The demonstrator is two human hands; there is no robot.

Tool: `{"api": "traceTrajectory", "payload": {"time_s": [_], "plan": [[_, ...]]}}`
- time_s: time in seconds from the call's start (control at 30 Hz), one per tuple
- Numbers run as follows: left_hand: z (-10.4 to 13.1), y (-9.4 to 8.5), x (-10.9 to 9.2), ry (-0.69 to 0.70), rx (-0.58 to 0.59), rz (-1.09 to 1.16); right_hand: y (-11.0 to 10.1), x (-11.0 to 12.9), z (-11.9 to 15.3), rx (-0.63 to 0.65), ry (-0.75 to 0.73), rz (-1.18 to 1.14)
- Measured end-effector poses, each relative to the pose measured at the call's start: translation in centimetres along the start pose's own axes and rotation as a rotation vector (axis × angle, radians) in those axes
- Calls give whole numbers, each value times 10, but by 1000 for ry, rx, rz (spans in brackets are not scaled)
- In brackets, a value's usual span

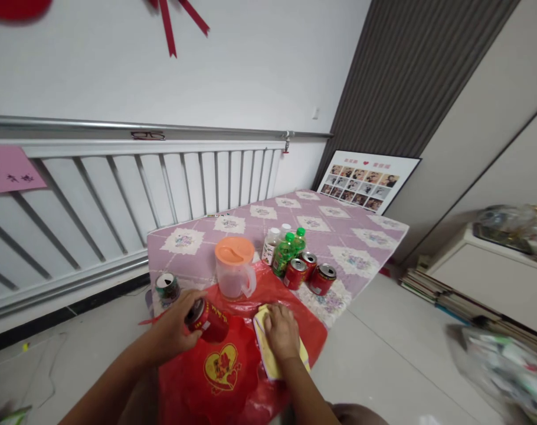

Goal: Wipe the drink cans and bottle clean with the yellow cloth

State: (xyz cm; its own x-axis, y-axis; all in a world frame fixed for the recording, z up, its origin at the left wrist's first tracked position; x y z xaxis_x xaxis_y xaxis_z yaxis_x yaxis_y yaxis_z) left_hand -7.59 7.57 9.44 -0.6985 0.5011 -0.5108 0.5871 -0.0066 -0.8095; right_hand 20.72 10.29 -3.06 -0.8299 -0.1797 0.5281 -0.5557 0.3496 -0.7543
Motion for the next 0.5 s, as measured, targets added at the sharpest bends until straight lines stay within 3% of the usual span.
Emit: {"api": "traceTrajectory", "payload": {"time_s": [0.13,0.23,0.37,0.5], "plan": [[14,41,-6,-173,36,-97,-4,2,1,-11,-6,-78],[18,60,-13,-260,94,-171,-10,1,1,-28,-8,-140],[19,66,-21,-356,151,-280,-21,9,2,-73,-7,-211],[16,66,-24,-414,146,-356,-23,42,18,-95,-59,-283]]}}
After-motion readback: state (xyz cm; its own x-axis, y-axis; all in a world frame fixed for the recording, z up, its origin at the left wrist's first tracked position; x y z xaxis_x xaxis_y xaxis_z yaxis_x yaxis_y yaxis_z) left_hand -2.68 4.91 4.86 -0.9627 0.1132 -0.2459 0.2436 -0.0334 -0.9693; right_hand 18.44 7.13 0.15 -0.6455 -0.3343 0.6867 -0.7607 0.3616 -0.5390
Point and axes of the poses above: each hand's wrist, its own z-axis away from the middle knuckle, its own y-axis out of the palm, x = y × z, the point moved 5 cm from there along -z, towards the middle knuckle, and after that the axes turned 11 degrees about -z, right-handed, at the moved point
